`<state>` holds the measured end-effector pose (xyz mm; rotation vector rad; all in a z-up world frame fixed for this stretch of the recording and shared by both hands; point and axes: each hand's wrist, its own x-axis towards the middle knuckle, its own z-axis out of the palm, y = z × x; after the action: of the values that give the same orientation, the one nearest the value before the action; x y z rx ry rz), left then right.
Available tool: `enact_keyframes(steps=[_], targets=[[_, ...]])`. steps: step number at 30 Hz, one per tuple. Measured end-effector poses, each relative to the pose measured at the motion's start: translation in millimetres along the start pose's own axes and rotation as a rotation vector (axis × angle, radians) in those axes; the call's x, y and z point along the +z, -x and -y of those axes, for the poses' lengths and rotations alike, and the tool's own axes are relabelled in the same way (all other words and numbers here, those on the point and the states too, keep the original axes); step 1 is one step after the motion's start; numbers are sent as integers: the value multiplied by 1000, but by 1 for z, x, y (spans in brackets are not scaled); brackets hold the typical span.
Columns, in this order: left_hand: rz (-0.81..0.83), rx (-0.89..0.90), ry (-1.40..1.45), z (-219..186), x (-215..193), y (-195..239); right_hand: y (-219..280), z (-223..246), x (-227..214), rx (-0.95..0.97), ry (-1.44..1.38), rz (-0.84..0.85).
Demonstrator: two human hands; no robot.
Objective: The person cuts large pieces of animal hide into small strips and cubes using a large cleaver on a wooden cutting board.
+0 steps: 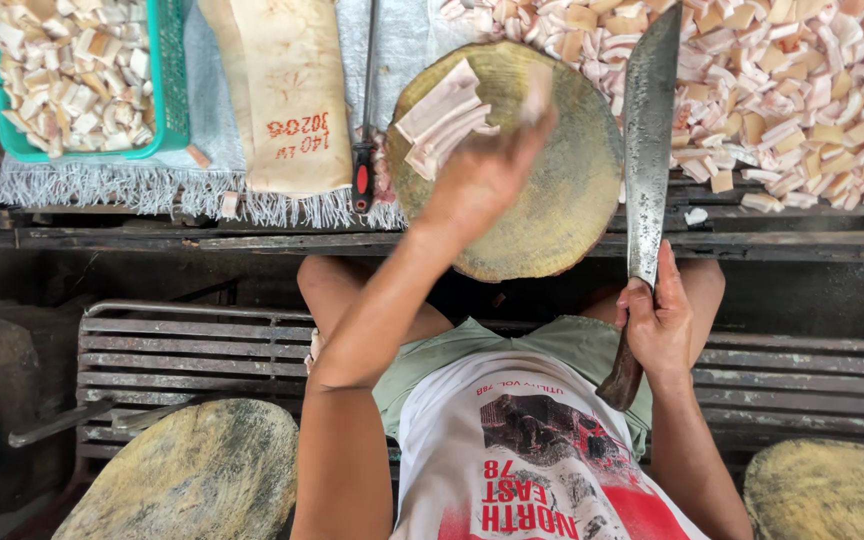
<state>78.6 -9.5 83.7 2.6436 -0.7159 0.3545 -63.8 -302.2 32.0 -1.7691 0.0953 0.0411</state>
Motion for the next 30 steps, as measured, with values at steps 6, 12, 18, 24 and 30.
enact_keyframes(steps=[6,12,18,24,30], targets=[[192,112,-5,-22,80,64,12,-10,-21,-104,669,20],[194,12,364,-13,77,72,11,-16,-24,-382,777,55],[323,19,476,-26,58,69,16,8,-32,-414,809,0],[336,-28,408,-34,37,79,35,12,-65,-725,771,-200],[247,111,130,-27,47,98,25,-15,-37,-297,908,243]])
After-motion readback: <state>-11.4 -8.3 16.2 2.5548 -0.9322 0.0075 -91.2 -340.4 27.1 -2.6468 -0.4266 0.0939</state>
